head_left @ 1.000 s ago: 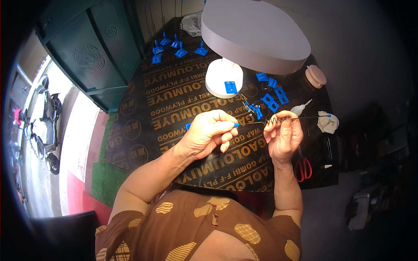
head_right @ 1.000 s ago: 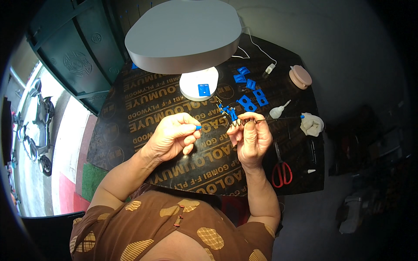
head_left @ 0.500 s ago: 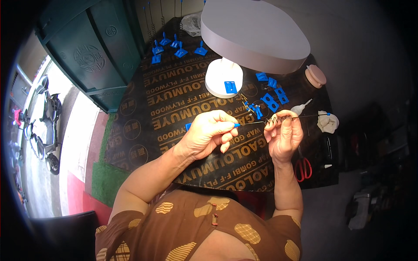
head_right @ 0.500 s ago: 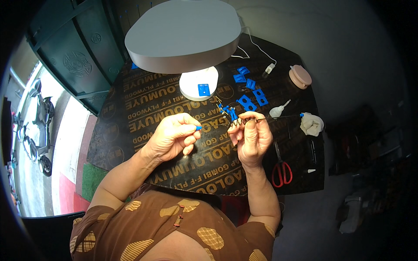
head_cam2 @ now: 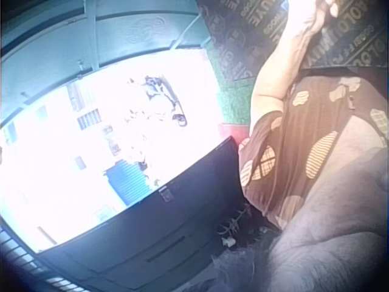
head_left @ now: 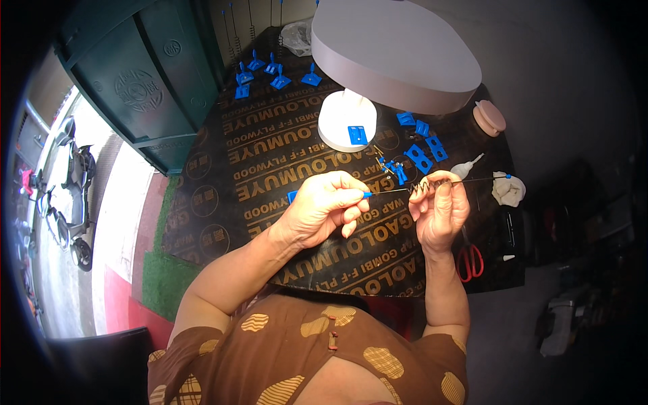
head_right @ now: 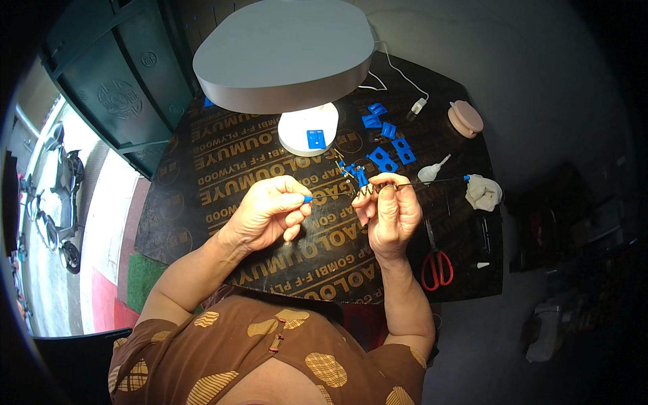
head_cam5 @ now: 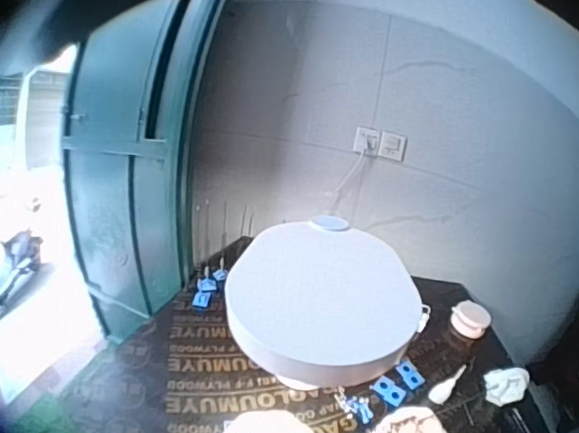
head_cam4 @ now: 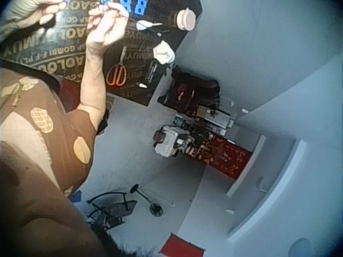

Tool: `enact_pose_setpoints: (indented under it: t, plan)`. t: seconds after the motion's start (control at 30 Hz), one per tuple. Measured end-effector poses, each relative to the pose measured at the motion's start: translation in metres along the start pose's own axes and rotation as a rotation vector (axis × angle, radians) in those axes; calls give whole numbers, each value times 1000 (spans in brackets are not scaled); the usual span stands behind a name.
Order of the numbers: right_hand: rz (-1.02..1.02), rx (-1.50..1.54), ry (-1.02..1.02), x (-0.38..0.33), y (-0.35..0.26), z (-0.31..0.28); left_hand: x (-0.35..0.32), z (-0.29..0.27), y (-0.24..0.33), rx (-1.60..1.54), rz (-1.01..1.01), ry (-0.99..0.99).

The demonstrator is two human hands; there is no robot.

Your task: The person assembles small blue plastic components by hand.

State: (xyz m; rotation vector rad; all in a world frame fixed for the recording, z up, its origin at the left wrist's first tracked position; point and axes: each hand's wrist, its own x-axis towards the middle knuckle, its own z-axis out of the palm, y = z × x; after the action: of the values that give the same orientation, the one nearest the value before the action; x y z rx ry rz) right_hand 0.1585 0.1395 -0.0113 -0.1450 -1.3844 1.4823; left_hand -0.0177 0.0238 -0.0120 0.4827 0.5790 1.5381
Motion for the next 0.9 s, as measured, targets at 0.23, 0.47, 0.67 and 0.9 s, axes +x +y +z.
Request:
enact_pose_setpoints:
  t: [0.23, 0.47, 0.67, 0.9]
  plan:
    - [-17, -60, 0, 0, -1, 1, -1, 2, 0, 76, 30, 37]
    - [39, -54, 27, 2, 0, 1, -2, 0, -5, 170, 24, 38]
    - [68, -47, 43, 2, -1, 1, -2, -2, -9, 160, 13, 58]
    - [76, -59, 24, 4, 1, -3, -2, -1, -12, 173, 1, 52]
